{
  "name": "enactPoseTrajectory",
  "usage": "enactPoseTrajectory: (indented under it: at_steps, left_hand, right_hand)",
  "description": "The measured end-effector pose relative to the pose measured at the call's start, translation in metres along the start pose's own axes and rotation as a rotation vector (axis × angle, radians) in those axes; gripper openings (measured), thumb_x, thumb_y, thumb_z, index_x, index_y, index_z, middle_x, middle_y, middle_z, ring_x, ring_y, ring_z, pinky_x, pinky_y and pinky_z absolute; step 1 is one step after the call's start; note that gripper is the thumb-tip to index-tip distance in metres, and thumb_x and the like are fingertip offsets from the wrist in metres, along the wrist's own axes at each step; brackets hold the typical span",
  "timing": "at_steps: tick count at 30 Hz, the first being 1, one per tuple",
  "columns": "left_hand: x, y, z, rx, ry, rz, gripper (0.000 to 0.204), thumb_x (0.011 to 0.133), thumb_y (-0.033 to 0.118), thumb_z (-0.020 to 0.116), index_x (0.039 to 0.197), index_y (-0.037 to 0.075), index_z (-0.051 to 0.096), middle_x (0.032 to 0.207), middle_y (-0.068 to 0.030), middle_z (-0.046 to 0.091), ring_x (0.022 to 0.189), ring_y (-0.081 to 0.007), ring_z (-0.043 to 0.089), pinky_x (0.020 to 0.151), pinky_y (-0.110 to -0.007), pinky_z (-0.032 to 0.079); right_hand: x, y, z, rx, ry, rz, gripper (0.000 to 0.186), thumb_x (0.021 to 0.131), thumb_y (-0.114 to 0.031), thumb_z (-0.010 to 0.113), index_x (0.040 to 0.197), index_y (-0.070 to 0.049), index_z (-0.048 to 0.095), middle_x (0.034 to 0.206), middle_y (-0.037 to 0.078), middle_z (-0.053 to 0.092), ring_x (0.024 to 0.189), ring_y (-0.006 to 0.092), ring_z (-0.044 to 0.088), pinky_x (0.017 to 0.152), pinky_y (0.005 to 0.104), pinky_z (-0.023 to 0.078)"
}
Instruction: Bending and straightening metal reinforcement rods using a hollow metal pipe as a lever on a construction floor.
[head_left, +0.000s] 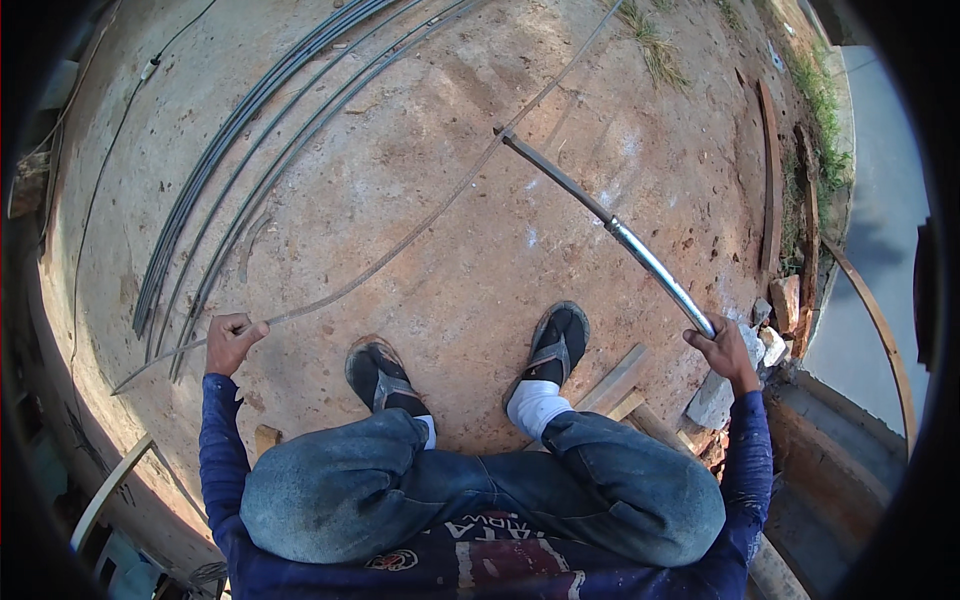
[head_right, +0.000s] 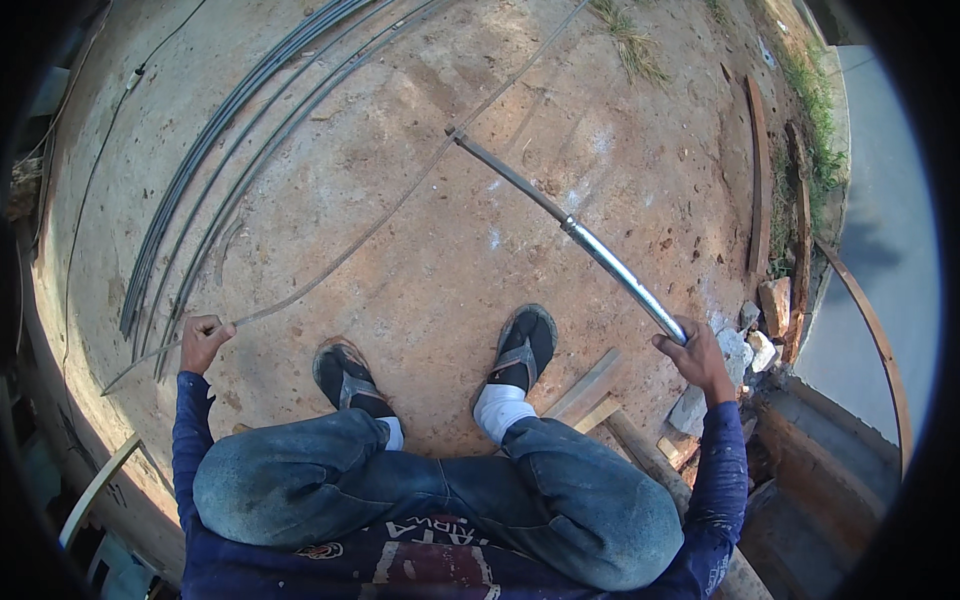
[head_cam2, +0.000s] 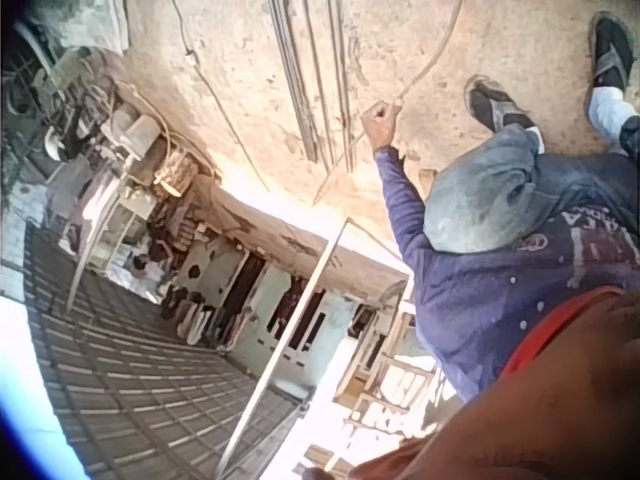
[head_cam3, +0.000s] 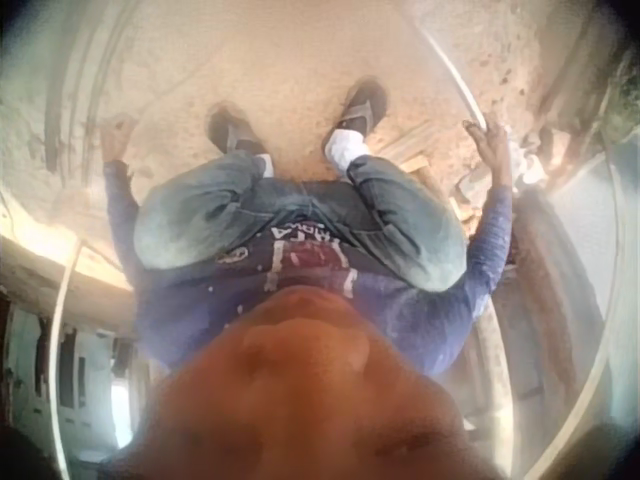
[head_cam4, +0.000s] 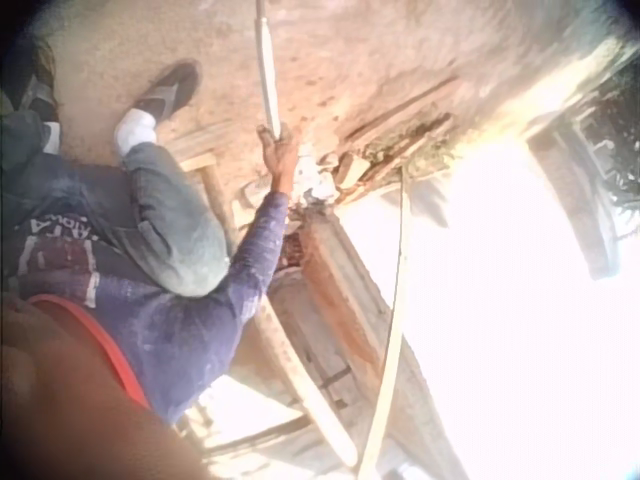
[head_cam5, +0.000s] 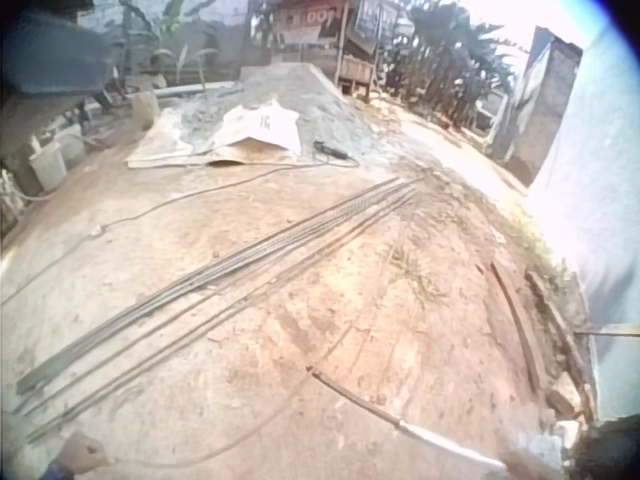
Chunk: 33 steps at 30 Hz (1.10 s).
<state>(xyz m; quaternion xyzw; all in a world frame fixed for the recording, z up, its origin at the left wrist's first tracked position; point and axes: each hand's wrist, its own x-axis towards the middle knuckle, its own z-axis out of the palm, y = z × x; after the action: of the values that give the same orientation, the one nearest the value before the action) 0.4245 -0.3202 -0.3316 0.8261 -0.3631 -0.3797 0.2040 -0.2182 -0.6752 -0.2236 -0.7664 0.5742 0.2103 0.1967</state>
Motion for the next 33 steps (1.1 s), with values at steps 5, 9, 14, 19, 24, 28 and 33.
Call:
enactPoseTrajectory:
  at_steps: [5, 9, 14, 19, 24, 28, 33]
  left_hand:
    - [0.006, -0.006, -0.014, 0.011, 0.056, 0.029, 0.058, 0.076, 0.042, 0.078, 0.053, 0.008, 0.036, 0.052, 0.0059, 0.028, 0.052, -0.0059, 0.027, 0.048, -0.030, 0.019]
    - [0.015, -0.013, -0.002, 0.068, 0.066, 0.025, 0.061, 0.075, 0.045, 0.078, 0.052, 0.007, 0.036, 0.052, 0.0054, 0.028, 0.051, -0.0064, 0.027, 0.048, -0.031, 0.019]
    - [0.019, -0.022, 0.035, 0.094, 0.037, -0.022, 0.063, 0.073, 0.050, 0.079, 0.052, 0.007, 0.038, 0.050, 0.0045, 0.030, 0.050, -0.0075, 0.029, 0.047, -0.031, 0.022]
    - [0.033, -0.028, 0.048, 0.187, 0.012, -0.041, 0.067, 0.072, 0.056, 0.077, 0.053, 0.008, 0.034, 0.051, 0.0026, 0.027, 0.050, -0.0089, 0.027, 0.047, -0.033, 0.022]
    - [0.033, -0.027, 0.047, 0.192, 0.011, -0.017, 0.069, 0.073, 0.057, 0.075, 0.054, 0.008, 0.031, 0.051, 0.0019, 0.025, 0.051, -0.0094, 0.027, 0.047, -0.033, 0.022]
    - [0.036, -0.032, 0.052, 0.227, 0.010, 0.016, 0.070, 0.073, 0.060, 0.074, 0.054, 0.008, 0.031, 0.051, 0.0006, 0.024, 0.051, -0.0106, 0.027, 0.048, -0.033, 0.023]
    - [0.036, -0.031, 0.054, 0.244, -0.071, -0.046, 0.072, 0.073, 0.063, 0.072, 0.055, 0.007, 0.032, 0.051, -0.0013, 0.026, 0.050, -0.0126, 0.028, 0.049, -0.034, 0.025]
  right_hand:
    - [0.009, -0.002, 0.025, 0.243, -0.263, -0.007, 0.040, 0.085, -0.042, 0.068, 0.084, -0.003, 0.058, 0.066, 0.019, 0.056, 0.063, 0.0385, 0.057, 0.062, 0.0438, 0.045]
    - [0.006, -0.005, 0.048, 0.014, -0.063, -0.116, 0.050, 0.092, -0.054, 0.053, 0.086, -0.004, 0.057, 0.070, 0.021, 0.057, 0.068, 0.0420, 0.057, 0.065, 0.0478, 0.044]
    - [-0.015, -0.005, 0.060, 0.118, -0.086, -0.048, 0.057, 0.098, -0.055, 0.038, 0.080, -0.003, 0.053, 0.065, 0.022, 0.054, 0.065, 0.0440, 0.056, 0.060, 0.0491, 0.041]
    - [-0.047, -0.007, 0.059, 0.112, -0.065, 0.015, 0.065, 0.094, -0.063, 0.039, 0.077, -0.002, 0.056, 0.062, 0.020, 0.052, 0.062, 0.0419, 0.056, 0.058, 0.0466, 0.041]
    - [-0.040, -0.015, 0.048, 0.108, -0.063, 0.027, 0.066, 0.093, -0.064, 0.040, 0.079, -0.001, 0.058, 0.060, 0.019, 0.050, 0.060, 0.0393, 0.055, 0.058, 0.0449, 0.041]
    - [-0.028, -0.010, 0.043, 0.111, -0.054, 0.011, 0.067, 0.094, -0.063, 0.040, 0.077, -0.001, 0.055, 0.059, 0.019, 0.048, 0.057, 0.0377, 0.051, 0.057, 0.0448, 0.039]
    - [-0.019, 0.005, 0.039, 0.138, -0.084, 0.022, 0.065, 0.093, -0.061, 0.043, 0.073, 0.000, 0.051, 0.058, 0.017, 0.043, 0.054, 0.0323, 0.044, 0.055, 0.0425, 0.036]
